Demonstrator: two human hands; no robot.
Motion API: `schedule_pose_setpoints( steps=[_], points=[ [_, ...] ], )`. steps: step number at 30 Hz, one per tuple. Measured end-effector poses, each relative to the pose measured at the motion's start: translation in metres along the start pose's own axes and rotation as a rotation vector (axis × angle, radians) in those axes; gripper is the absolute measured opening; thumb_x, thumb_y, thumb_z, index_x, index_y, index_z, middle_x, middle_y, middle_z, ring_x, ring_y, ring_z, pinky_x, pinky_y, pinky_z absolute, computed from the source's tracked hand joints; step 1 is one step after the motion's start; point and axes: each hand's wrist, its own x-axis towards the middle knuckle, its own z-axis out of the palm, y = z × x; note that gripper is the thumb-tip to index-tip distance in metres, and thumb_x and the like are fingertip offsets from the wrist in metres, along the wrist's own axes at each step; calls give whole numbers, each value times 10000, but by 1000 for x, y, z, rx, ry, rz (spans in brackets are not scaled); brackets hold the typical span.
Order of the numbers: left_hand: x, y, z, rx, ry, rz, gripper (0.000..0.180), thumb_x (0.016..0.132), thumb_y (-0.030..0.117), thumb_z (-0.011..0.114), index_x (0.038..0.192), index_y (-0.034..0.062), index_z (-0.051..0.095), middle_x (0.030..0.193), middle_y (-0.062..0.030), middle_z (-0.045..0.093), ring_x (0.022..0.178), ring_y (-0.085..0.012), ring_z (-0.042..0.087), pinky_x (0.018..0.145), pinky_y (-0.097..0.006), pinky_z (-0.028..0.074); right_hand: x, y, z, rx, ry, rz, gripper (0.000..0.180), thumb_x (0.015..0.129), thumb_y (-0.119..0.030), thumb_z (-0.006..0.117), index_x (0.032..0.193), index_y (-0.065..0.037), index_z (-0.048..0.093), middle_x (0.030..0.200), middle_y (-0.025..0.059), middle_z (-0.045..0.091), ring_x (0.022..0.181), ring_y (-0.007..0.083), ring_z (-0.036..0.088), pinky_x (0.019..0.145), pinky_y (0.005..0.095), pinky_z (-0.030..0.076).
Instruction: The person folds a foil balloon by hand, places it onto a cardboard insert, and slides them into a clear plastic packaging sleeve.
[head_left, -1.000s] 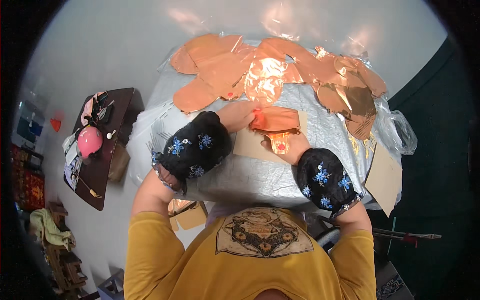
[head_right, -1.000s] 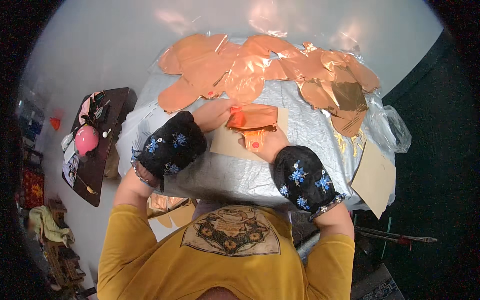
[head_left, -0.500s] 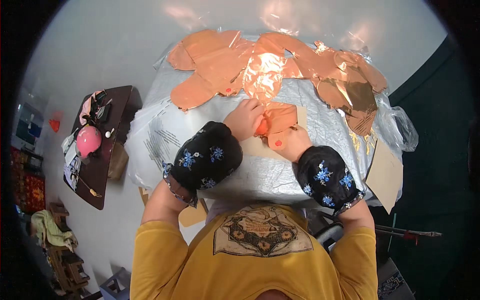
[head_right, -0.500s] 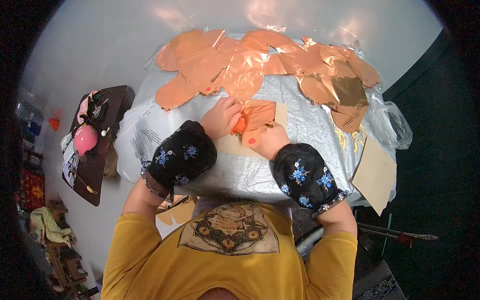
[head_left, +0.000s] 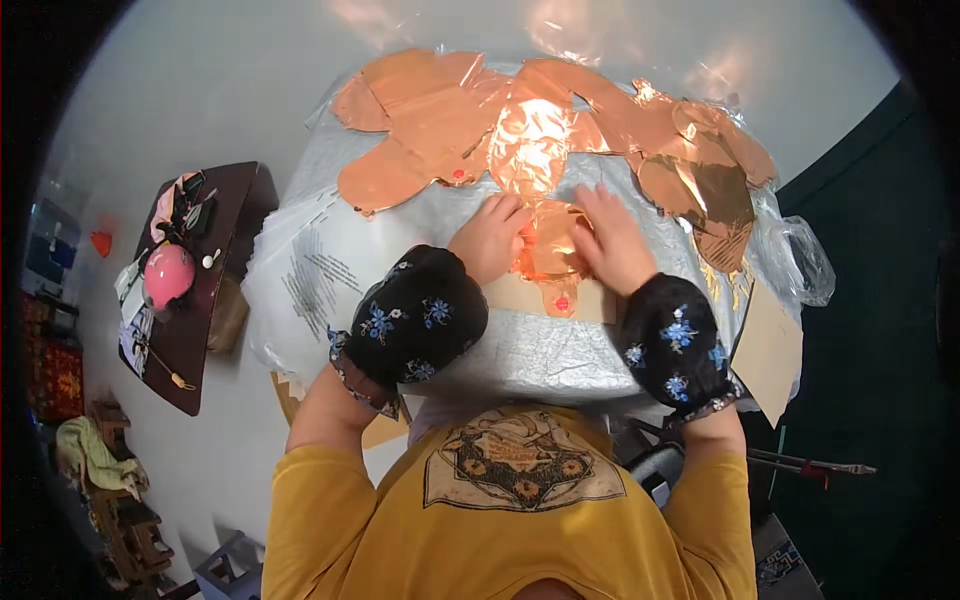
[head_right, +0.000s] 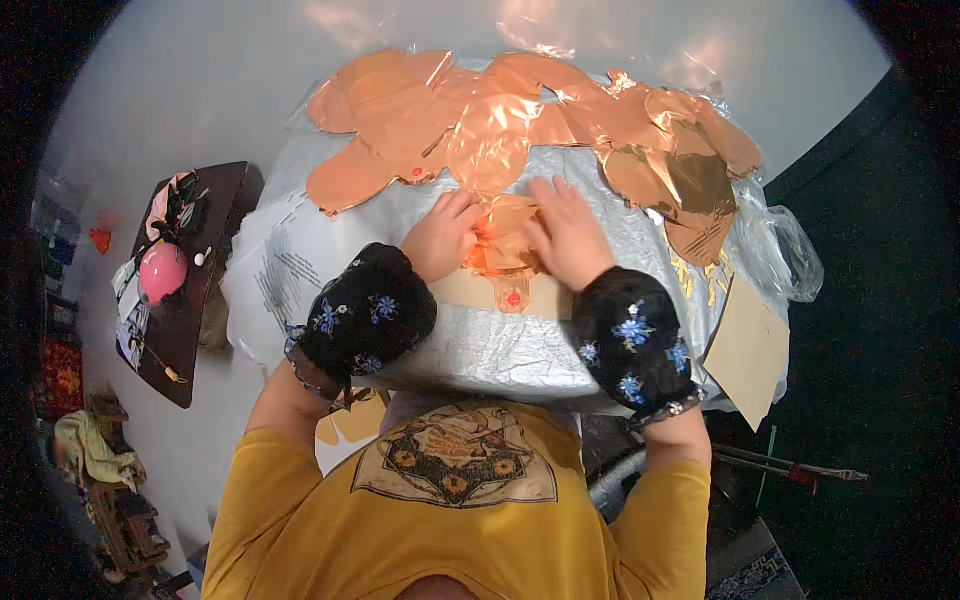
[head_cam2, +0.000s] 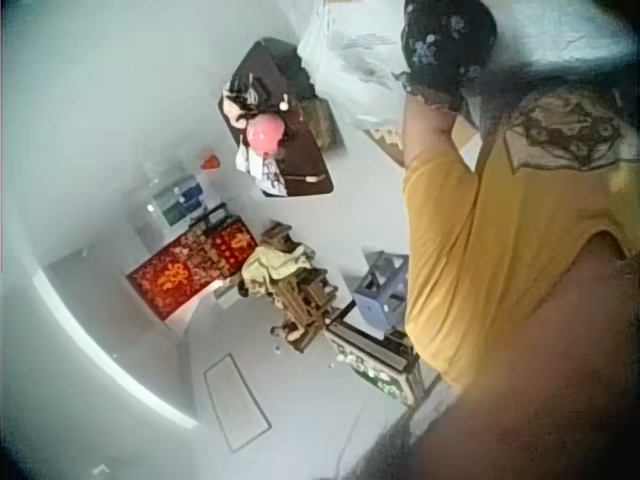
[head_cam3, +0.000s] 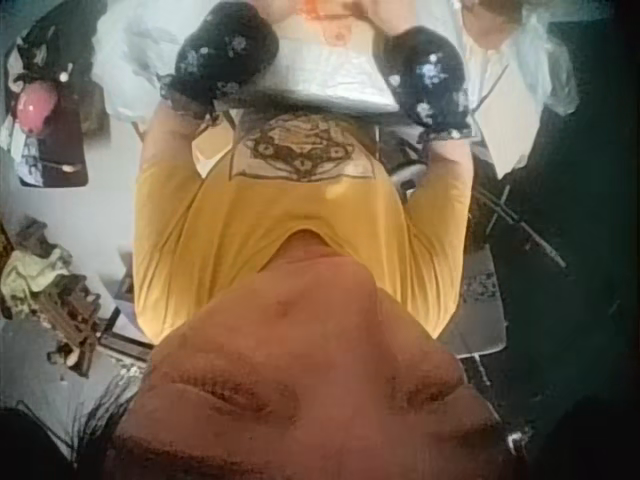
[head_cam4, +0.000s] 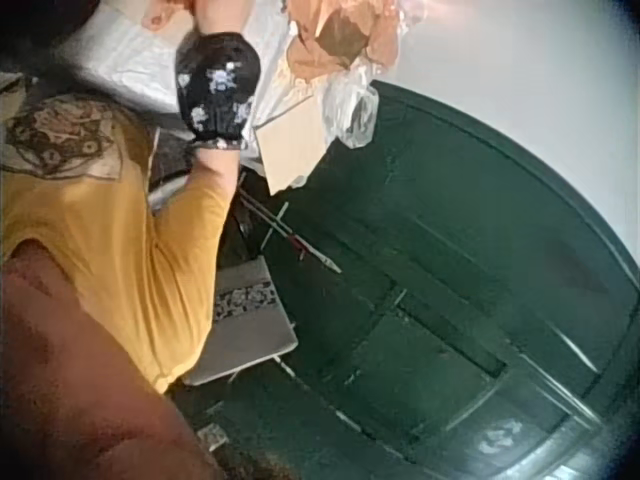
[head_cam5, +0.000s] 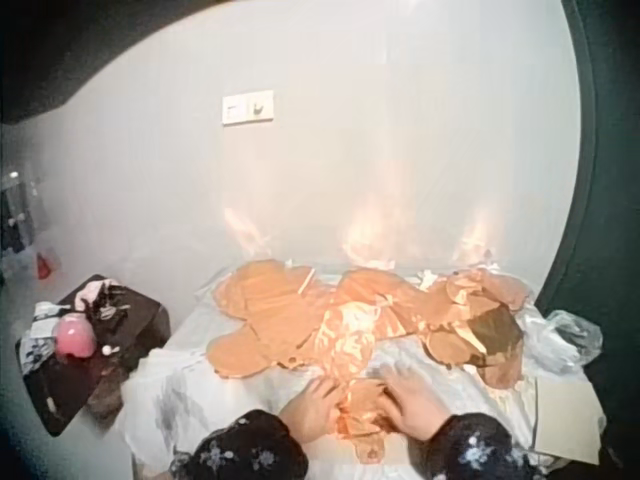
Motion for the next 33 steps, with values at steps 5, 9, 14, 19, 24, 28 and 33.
schedule_pose_setpoints(
  steps=[5, 9, 14, 19, 24, 28, 33],
  points=[
    [-2, -19, 6, 10, 104, 7, 394, 761, 18, 582, 1155, 1, 595, 1156, -163, 550, 1134, -348, 507, 1000, -406, 435, -16, -2, 33, -108, -167, -24, 686, 960, -391, 558, 1480, -1, 339, 1538, 217, 336, 1435, 412, 285, 1181, 488, 227],
    [2, -42, -6, -647, 45, -404, 360, 821, 13, 540, 1174, 6, 606, 1149, -177, 592, 1101, -353, 556, 975, -391, 459, -14, -6, 31, -146, -168, -23, 735, 956, -463, 540, 1481, 10, 338, 1540, 212, 337, 1436, 407, 287, 1180, 492, 231],
    [10, -6, -9, -241, 228, -149, 325, 911, 94, 526, 1216, 5, 596, 1293, -210, 562, 1213, -367, 526, 1006, -420, 433, -18, -1, 32, -162, -176, 6, 749, 952, -478, 540, 1484, 7, 337, 1544, 209, 334, 1440, 400, 284, 1181, 484, 233],
    [-4, 7, 9, 252, 46, -4, 544, 931, 304, 586, 1360, -18, 497, 1482, -268, 383, 1369, -462, 355, 1113, -519, 314, -16, -4, 34, -160, -173, 7, 754, 949, -480, 542, 1488, 5, 334, 1547, 208, 329, 1442, 397, 284, 1182, 475, 236],
    [-5, 3, 15, 281, 8, -13, 602, 924, 342, 592, 1384, -27, 472, 1498, -271, 359, 1393, -460, 326, 1124, -512, 306, -17, 1, 30, -168, -148, -27, 665, 990, -426, 496, 1468, 17, 366, 1511, 216, 387, 1427, 380, 324, 1182, 431, 245],
    [-8, 2, 15, 280, 12, -31, 607, 923, 341, 590, 1384, -35, 470, 1500, -275, 352, 1400, -458, 317, 1133, -522, 291, -8, 11, -10, 365, -345, 368, 562, 1041, -360, 404, 1443, 32, 403, 1460, 223, 455, 1413, 354, 361, 1179, 378, 247],
    [-8, 4, 15, 268, 9, -30, 599, 923, 331, 585, 1378, -43, 473, 1498, -279, 349, 1405, -458, 307, 1136, -533, 283, -10, 13, -1, 291, -59, 211, 541, 1050, -326, 381, 1469, 16, 371, 1502, 212, 408, 1446, 349, 305, 1189, 390, 217]
  ],
)
